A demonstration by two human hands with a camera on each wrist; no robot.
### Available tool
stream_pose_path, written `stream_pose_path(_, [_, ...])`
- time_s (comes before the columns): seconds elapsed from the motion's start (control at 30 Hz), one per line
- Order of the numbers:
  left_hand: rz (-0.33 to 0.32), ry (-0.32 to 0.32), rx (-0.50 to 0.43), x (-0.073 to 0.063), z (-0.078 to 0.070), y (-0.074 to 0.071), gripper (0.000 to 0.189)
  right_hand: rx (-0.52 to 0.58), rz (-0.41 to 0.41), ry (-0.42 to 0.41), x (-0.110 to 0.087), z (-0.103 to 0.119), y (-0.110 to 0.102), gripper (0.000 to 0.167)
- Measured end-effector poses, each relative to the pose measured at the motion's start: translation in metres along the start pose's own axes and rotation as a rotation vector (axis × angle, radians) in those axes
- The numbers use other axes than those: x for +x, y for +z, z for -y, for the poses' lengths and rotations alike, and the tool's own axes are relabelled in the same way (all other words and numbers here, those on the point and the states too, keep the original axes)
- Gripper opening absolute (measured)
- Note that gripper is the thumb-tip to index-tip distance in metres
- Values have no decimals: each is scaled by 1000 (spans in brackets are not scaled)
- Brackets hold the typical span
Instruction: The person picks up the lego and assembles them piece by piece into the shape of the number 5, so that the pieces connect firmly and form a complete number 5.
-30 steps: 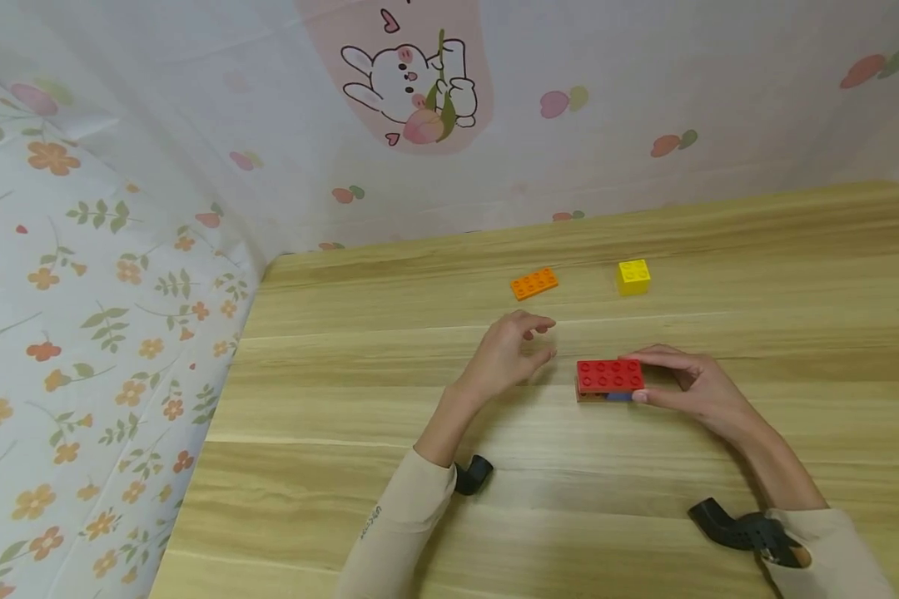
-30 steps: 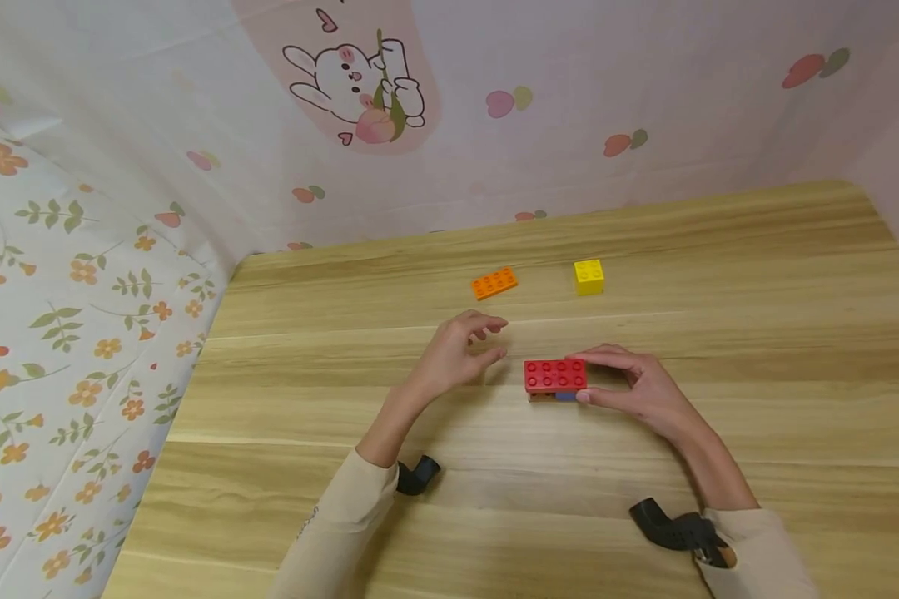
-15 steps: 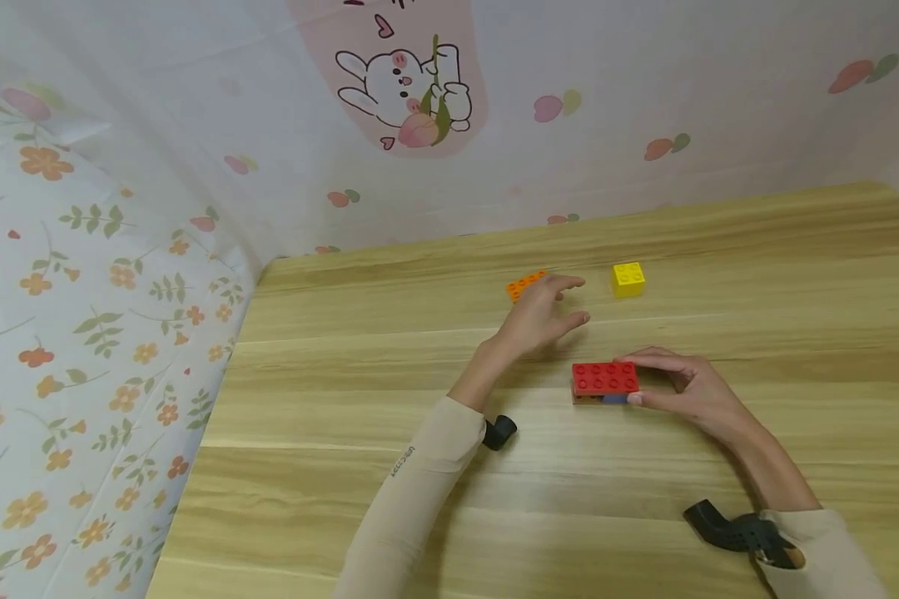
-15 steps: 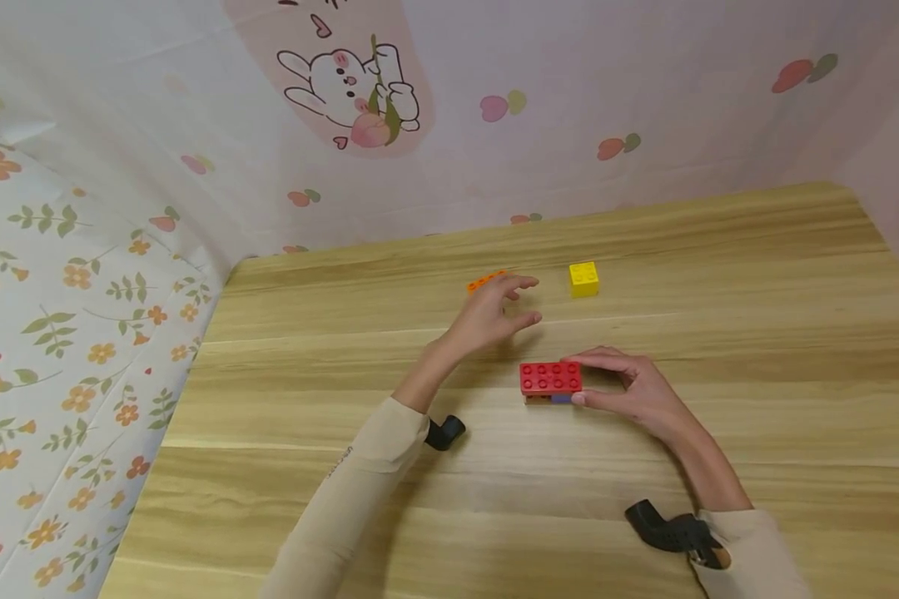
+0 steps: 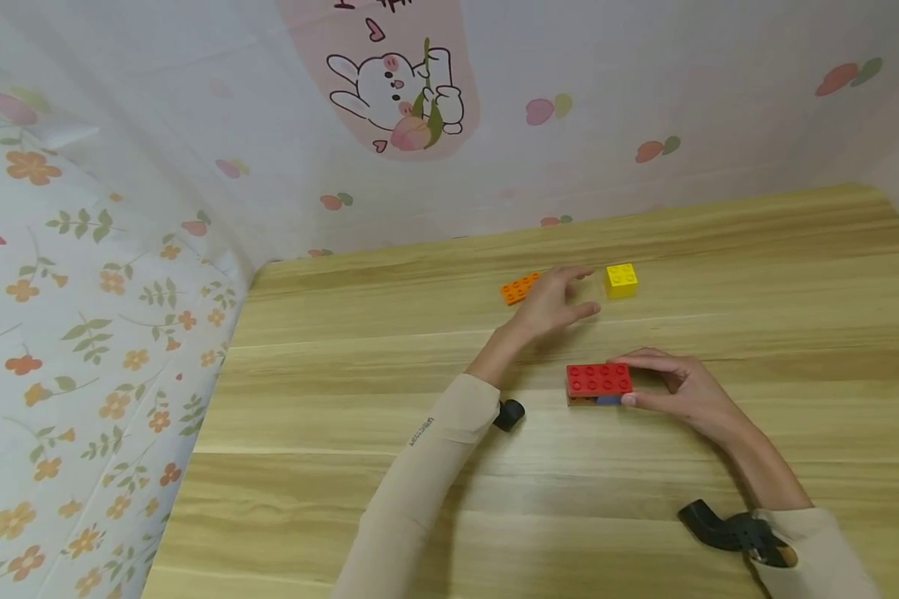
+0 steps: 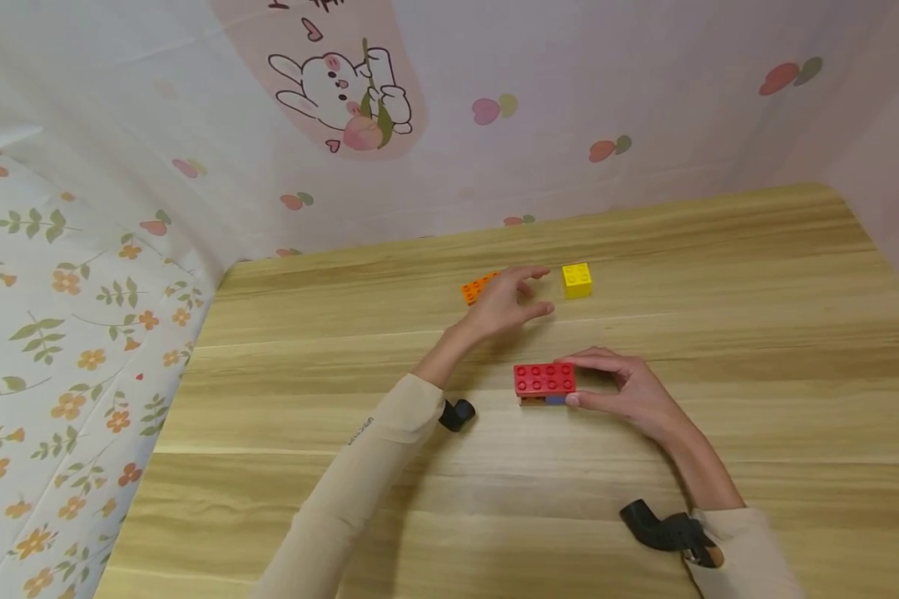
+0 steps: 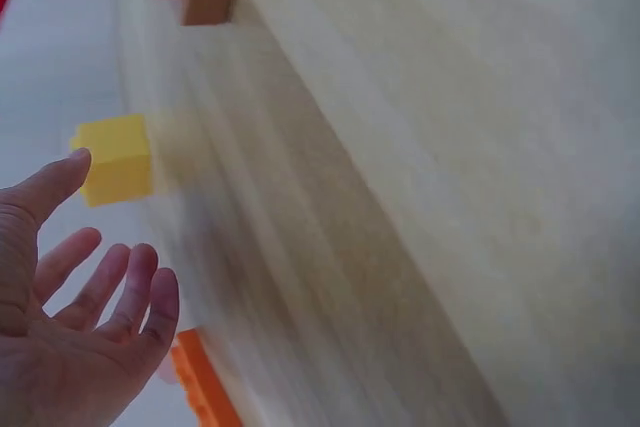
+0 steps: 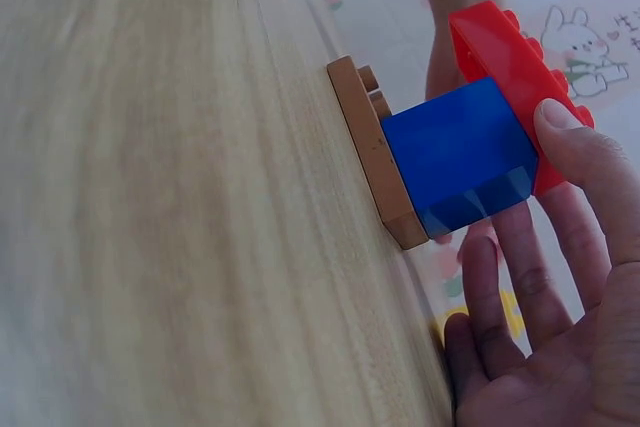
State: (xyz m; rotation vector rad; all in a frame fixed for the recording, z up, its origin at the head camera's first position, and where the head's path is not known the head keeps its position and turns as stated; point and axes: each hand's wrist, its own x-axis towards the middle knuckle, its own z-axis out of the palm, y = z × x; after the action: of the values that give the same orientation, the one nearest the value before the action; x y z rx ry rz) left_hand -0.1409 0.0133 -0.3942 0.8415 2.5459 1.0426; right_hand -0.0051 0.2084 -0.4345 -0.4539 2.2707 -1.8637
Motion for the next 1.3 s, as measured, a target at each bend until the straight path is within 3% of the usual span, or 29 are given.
stream_pose_path(0.2, [0, 40, 54, 14, 3, 9, 58, -8, -6, 2, 0, 2, 1, 40])
stream_pose_path(0.4, [-45, 88, 74, 23, 2, 15, 57, -25, -21, 5, 0, 1, 0, 40])
stream_pose_path(1.0, [-66, -4, 9, 27, 2, 23, 55, -42, -23, 20, -1, 2, 1, 40])
stream_pose_path(1.3, [-61, -12, 24, 29, 2, 25, 55, -49, -26, 24, -1, 2, 1, 40])
